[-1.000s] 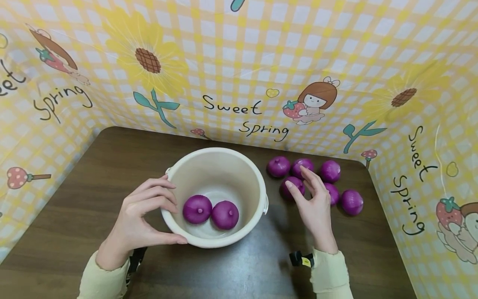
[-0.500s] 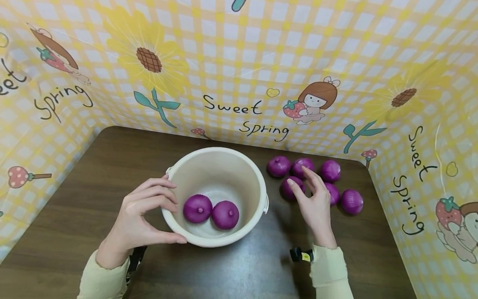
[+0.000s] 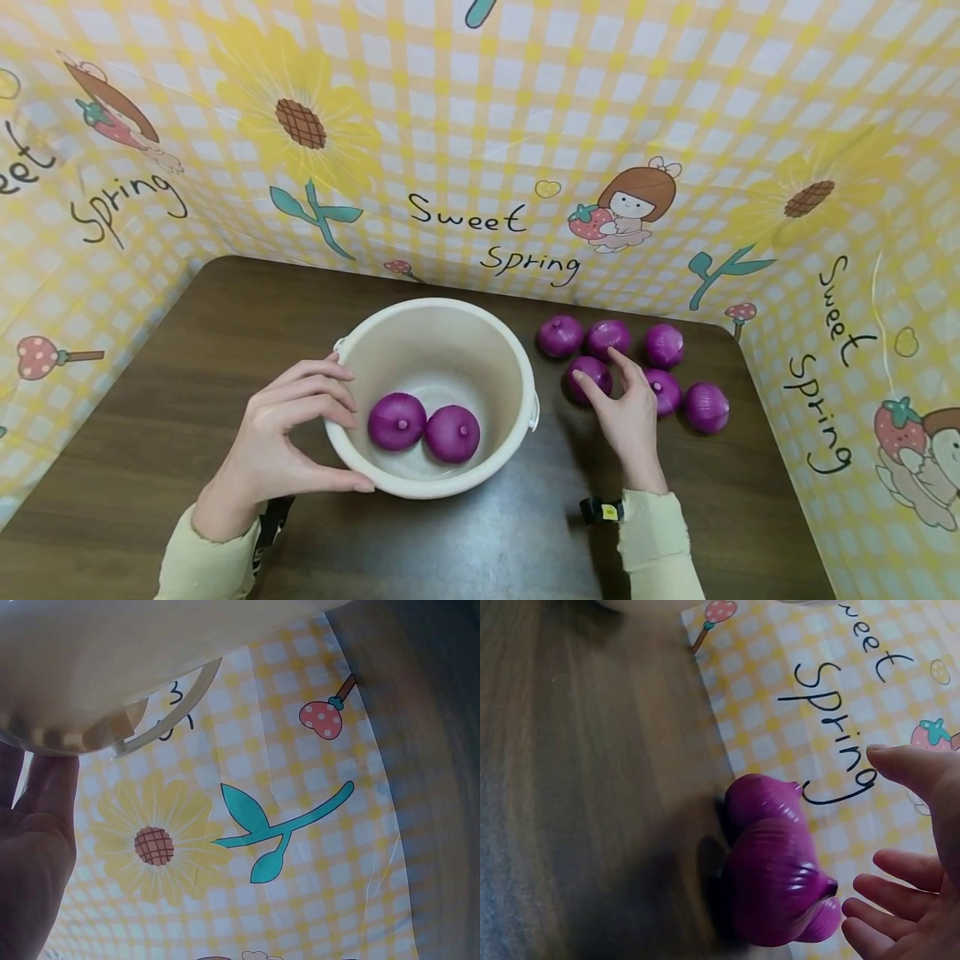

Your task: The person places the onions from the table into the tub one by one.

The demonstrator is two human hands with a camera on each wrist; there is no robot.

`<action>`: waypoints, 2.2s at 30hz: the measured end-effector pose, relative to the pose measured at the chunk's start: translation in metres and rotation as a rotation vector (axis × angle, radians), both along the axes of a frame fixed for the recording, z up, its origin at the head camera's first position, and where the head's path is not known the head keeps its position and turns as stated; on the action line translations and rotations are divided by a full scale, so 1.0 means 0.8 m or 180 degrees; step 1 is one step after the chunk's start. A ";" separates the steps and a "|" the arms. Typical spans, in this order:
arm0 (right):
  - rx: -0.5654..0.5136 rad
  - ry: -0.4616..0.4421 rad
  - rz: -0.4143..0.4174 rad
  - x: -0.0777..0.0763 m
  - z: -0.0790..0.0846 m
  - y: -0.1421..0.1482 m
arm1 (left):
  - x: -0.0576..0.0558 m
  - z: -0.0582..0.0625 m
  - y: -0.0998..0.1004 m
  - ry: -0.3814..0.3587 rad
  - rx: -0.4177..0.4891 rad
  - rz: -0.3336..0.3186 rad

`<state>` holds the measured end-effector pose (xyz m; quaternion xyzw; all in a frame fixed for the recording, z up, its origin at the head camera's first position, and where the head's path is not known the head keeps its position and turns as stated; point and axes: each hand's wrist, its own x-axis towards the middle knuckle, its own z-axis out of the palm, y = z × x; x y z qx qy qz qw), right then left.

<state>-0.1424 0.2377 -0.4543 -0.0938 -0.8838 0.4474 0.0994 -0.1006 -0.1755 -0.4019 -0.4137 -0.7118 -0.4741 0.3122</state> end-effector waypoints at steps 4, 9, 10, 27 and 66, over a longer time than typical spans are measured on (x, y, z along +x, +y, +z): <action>0.0042 -0.0089 -0.0022 -0.002 -0.009 0.001 | 0.000 -0.002 0.000 0.0000 0.0001 0.0005; 0.0055 -0.0123 -0.0032 -0.005 -0.018 0.001 | 0.000 -0.001 0.000 -0.0005 0.0004 0.0020; 0.0053 -0.0139 -0.0027 -0.006 -0.020 0.001 | 0.000 -0.001 0.000 -0.0009 0.0006 0.0022; 0.0412 -0.0061 0.0114 -0.015 -0.038 0.003 | 0.000 -0.001 0.000 -0.0016 -0.0014 0.0068; 0.0145 0.0031 0.0043 -0.015 -0.031 0.003 | 0.001 0.003 0.001 -0.0021 0.0020 0.0035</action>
